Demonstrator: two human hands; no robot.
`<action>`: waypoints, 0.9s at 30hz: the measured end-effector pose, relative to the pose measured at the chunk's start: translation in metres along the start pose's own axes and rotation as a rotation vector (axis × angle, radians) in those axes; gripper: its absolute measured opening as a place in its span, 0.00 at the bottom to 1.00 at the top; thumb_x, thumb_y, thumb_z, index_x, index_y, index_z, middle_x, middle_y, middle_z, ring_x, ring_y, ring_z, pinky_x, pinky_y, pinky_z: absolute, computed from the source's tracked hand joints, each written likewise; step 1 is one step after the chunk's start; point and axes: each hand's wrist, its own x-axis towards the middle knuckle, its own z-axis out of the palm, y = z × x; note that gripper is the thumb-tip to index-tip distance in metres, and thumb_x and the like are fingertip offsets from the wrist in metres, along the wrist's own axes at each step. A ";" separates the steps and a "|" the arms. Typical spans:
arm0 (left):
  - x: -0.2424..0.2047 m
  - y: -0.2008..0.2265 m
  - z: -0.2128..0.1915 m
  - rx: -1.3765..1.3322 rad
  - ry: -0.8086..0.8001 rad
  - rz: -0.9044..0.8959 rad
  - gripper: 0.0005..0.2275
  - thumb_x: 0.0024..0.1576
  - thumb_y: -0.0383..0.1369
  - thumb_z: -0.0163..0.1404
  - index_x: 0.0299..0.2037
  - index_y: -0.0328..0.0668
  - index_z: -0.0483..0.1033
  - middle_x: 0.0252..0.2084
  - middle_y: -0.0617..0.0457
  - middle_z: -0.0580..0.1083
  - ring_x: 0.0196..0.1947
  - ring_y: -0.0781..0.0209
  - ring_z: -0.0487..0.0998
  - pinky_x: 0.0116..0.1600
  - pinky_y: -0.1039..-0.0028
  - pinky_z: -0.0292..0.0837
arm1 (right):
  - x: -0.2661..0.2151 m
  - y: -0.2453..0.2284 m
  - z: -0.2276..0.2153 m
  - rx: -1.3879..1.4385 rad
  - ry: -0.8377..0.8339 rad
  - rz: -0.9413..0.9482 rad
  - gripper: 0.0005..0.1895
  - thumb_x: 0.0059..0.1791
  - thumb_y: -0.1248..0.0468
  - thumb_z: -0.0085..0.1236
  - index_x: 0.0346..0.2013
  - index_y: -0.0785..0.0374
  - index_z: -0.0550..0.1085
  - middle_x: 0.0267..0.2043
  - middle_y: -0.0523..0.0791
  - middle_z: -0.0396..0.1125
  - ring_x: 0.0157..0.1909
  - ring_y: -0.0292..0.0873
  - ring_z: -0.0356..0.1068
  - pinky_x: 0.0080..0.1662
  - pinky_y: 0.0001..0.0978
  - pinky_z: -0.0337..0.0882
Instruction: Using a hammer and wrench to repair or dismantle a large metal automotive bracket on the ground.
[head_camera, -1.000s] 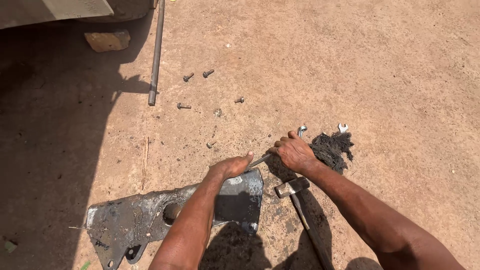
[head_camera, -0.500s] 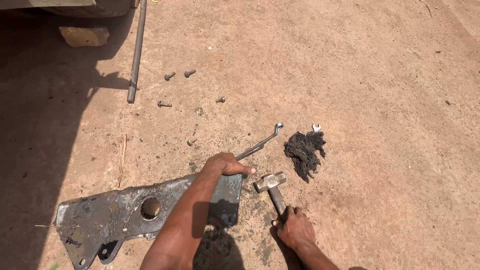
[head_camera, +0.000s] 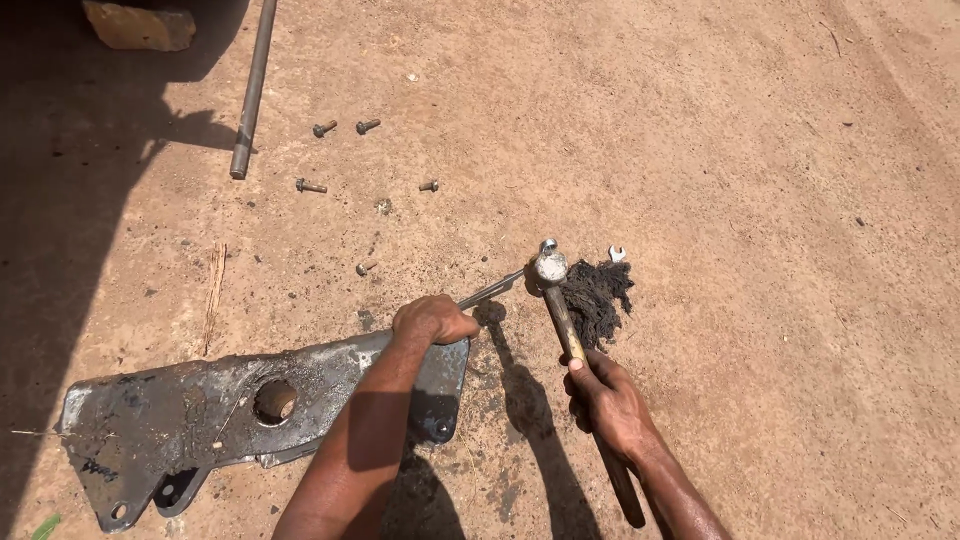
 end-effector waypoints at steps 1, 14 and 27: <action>0.006 0.006 0.001 0.000 -0.005 0.039 0.26 0.53 0.55 0.50 0.46 0.39 0.84 0.47 0.48 0.79 0.50 0.51 0.80 0.59 0.46 0.72 | -0.007 -0.023 -0.015 0.007 -0.016 -0.202 0.31 0.53 0.46 0.44 0.62 0.65 0.70 0.27 0.43 0.67 0.20 0.37 0.62 0.23 0.35 0.69; 0.007 0.014 0.005 -0.021 0.004 -0.015 0.32 0.56 0.59 0.49 0.62 0.42 0.75 0.65 0.44 0.72 0.64 0.43 0.72 0.68 0.39 0.64 | 0.045 -0.060 -0.024 -0.663 -0.020 -0.212 0.41 0.55 0.34 0.28 0.61 0.66 0.67 0.26 0.46 0.66 0.21 0.39 0.62 0.24 0.44 0.72; 0.033 0.008 0.013 0.078 0.034 0.045 0.22 0.55 0.45 0.46 0.54 0.43 0.80 0.55 0.43 0.79 0.53 0.44 0.79 0.55 0.42 0.74 | 0.075 -0.027 -0.014 -0.512 0.069 -0.572 0.38 0.60 0.38 0.27 0.53 0.71 0.71 0.28 0.42 0.61 0.24 0.35 0.61 0.25 0.34 0.68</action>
